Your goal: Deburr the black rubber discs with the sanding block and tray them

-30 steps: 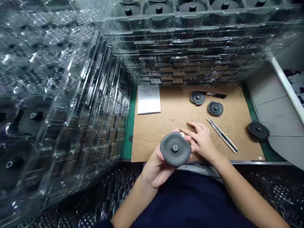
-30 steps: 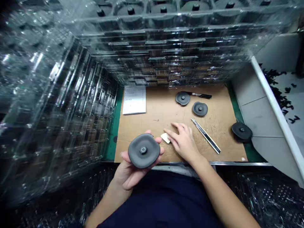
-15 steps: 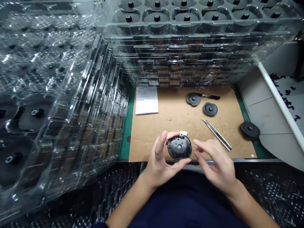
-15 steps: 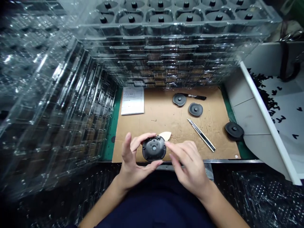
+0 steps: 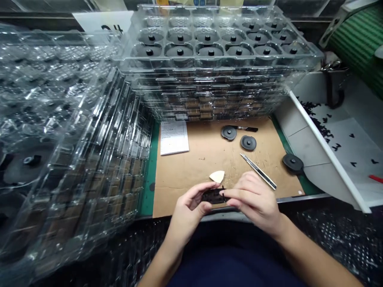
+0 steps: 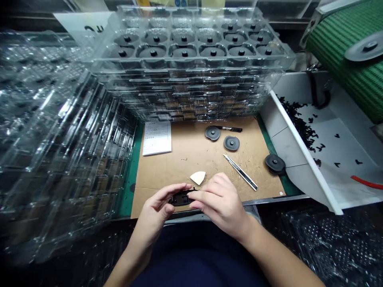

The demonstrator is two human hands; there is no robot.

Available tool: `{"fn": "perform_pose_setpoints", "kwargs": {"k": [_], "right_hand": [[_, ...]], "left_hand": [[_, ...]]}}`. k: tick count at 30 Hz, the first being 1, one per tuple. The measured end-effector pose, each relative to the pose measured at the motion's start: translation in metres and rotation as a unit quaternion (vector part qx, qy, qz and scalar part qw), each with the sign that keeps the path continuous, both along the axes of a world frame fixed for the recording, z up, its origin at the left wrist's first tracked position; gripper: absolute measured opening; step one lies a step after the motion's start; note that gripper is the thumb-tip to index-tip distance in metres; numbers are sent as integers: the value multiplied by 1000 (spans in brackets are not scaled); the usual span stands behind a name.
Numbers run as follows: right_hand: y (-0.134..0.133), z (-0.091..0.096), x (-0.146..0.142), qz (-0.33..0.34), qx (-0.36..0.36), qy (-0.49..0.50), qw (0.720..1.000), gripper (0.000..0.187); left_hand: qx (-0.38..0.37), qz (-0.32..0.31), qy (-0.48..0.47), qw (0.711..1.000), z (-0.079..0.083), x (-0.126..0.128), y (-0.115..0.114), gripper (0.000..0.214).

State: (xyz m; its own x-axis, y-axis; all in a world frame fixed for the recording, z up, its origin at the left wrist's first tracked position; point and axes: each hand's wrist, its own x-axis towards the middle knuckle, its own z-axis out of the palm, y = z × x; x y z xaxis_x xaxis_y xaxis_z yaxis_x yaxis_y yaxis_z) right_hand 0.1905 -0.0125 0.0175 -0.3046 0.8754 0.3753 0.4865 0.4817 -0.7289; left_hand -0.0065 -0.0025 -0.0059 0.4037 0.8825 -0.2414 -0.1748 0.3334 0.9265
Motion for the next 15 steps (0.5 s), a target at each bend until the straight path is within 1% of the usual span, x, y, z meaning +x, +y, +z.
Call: {"fn": "perform_pose_setpoints", "kwargs": {"k": [1, 3, 5, 7, 11, 13, 15], "right_hand": [[0, 2, -1, -8, -24, 10, 1000, 16], [2, 6, 0, -21, -108, 48, 993, 14], [5, 10, 1, -27, -208, 108, 972, 17], [11, 16, 3, -7, -295, 167, 941, 22], [22, 26, 5, 98, -433, 222, 868, 26], [25, 29, 5, 132, -475, 245, 835, 26], [27, 29, 6, 153, -501, 269, 808, 25]], "left_hand": [[-7, 10, -9, 1000, 0, 1, 0, 41], [-24, 23, -31, 999, 2, 2, -1, 44], [-40, 27, -62, 997, 4, 3, -3, 50], [-51, 25, -94, 994, 7, 3, -5, 57], [-64, 9, -134, 989, 11, 1, -5, 67], [-77, -12, -149, 986, 13, 0, -5, 70], [-91, -32, -157, 983, 14, -1, -5, 73]]}}
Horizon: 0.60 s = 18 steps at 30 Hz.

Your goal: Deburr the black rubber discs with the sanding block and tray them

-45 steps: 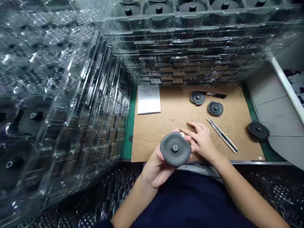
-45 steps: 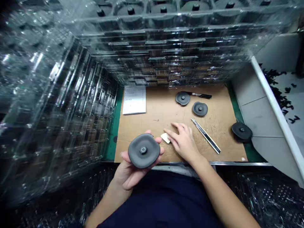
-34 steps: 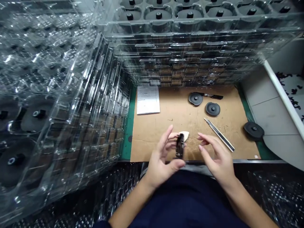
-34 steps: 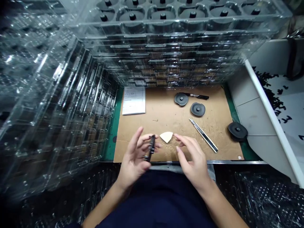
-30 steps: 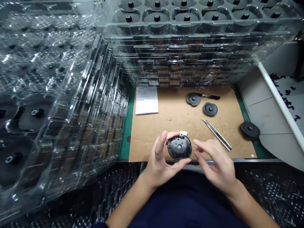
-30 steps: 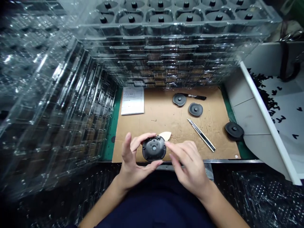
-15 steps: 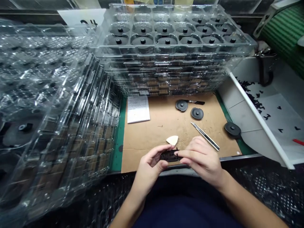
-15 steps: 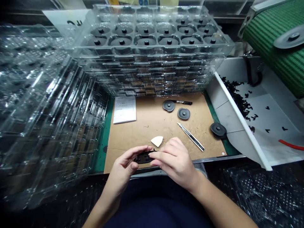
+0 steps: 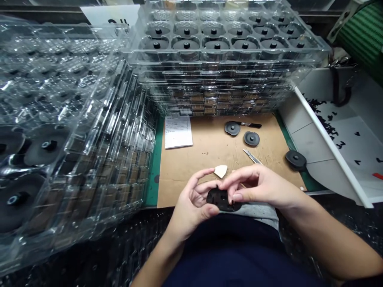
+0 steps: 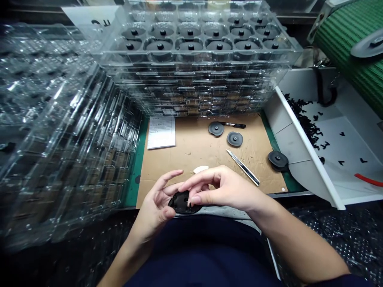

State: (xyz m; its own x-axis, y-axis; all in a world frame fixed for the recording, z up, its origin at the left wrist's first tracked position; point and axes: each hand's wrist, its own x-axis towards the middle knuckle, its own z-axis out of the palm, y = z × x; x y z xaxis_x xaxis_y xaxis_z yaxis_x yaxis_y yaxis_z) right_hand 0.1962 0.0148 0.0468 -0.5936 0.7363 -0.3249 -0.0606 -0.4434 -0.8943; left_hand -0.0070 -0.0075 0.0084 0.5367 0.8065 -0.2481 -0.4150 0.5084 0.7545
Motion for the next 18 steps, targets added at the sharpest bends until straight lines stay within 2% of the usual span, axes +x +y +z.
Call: {"fn": "perform_pose_setpoints", "kwargs": {"k": [8, 12, 18], "right_hand": [[4, -1, 4, 40, -50, 34, 997, 20], [1, -1, 4, 24, -63, 33, 997, 9], [-5, -3, 4, -14, -93, 70, 993, 12]], "left_hand": [[-25, -14, 0, 1000, -1, 2, 0, 76], [-21, -7, -9, 1000, -1, 3, -1, 74], [-3, -9, -31, 999, 1, 3, 1, 75]]}}
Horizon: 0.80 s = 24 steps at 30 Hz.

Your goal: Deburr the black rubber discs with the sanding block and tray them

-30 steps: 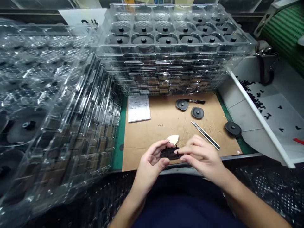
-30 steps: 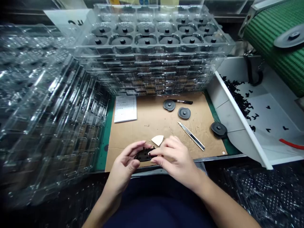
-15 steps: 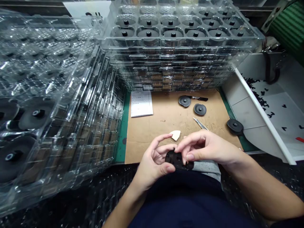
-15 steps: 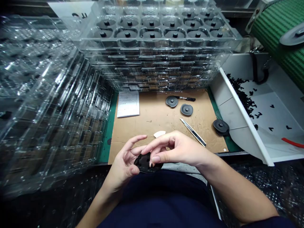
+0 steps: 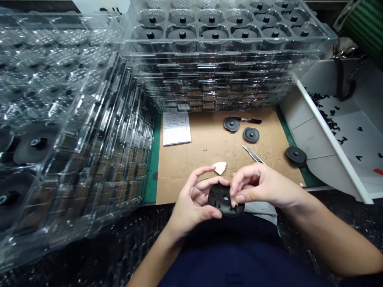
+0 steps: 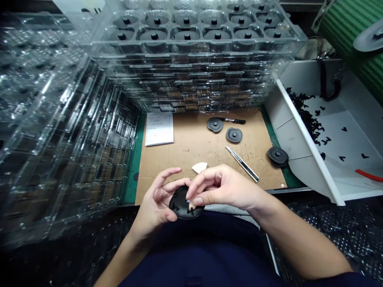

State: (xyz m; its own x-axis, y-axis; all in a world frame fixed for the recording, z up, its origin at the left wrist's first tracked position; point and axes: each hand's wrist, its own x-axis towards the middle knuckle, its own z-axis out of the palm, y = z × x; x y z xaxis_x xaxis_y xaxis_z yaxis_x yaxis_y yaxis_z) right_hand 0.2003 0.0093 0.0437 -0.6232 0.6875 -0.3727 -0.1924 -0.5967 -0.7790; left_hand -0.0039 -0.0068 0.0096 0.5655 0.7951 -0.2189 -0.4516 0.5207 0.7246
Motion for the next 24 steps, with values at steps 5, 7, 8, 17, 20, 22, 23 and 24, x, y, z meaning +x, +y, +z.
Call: {"fn": "perform_pose_setpoints", "kwargs": {"k": [5, 7, 8, 17, 20, 22, 23, 24], "right_hand": [[-6, -5, 1, -29, 12, 13, 999, 15], [-9, -8, 1, -43, 20, 15, 999, 16], [-10, -9, 1, -51, 21, 18, 998, 16], [-18, -3, 0, -104, 43, -29, 993, 16], [-18, 6, 0, -69, 72, -51, 994, 15], [-18, 10, 0, -54, 80, -43, 994, 14], [-17, 11, 0, -49, 81, -39, 995, 14], [-17, 11, 0, -45, 80, -34, 995, 14]], "left_hand": [[28, 5, 8, 1000, 0, 1, 1, 74], [36, 9, 15, 999, -1, 2, 0, 73], [40, 10, 16, 999, -1, 2, 0, 73], [43, 7, 27, 999, -1, 2, -3, 74], [11, -12, 13, 1000, -1, 2, -3, 75], [-10, -24, -7, 1000, -2, 3, -3, 76], [-19, -31, -16, 999, -3, 3, -3, 76], [-27, -39, -22, 999, -4, 4, -4, 76]]}}
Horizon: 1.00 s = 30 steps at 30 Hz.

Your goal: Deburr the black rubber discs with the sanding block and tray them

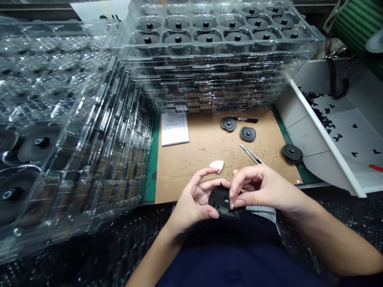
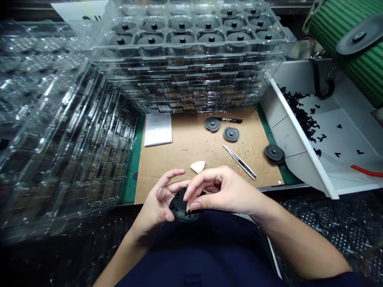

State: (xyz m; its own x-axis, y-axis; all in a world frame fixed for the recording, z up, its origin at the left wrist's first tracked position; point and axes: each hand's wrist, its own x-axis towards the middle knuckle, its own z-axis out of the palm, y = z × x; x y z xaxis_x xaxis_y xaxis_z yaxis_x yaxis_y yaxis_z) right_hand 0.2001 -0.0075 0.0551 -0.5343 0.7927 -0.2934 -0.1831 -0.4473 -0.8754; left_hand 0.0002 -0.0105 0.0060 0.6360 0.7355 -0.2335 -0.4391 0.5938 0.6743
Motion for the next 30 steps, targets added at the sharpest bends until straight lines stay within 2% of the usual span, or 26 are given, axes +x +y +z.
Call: {"fn": "perform_pose_setpoints", "kwargs": {"k": [9, 16, 19, 22, 23, 24, 25, 27, 28, 30], "right_hand": [[1, -5, -3, 12, -17, 44, 999, 12], [-5, -19, 0, -50, -38, 10, 998, 15], [-5, -24, 5, -98, 12, -16, 995, 12], [-3, -23, 11, -122, 122, -126, 977, 13], [-3, -21, 14, -125, 179, -188, 958, 12], [-1, -18, 17, -134, 246, -258, 925, 12], [2, -15, 23, -153, 319, -329, 876, 14], [15, -4, 38, -209, 447, -454, 742, 21], [26, 3, 49, -232, 486, -508, 672, 23], [56, 19, 78, -250, 509, -613, 549, 19]], "left_hand": [[-46, -32, -10, 998, -4, 11, -6, 80], [-46, -15, -18, 999, -11, 10, -5, 81], [-40, -18, -23, 999, -13, 8, -2, 79], [-28, -13, -31, 999, -14, 8, -1, 76], [-21, -7, -31, 999, -14, 8, -1, 74], [-13, 0, -28, 1000, -15, 8, -1, 72], [-3, 11, -18, 1000, -15, 8, -2, 68], [24, 40, 27, 999, -18, 6, -3, 55], [41, 52, 60, 996, -21, 5, -3, 48], [72, 39, 116, 990, -27, 2, -2, 46]]}}
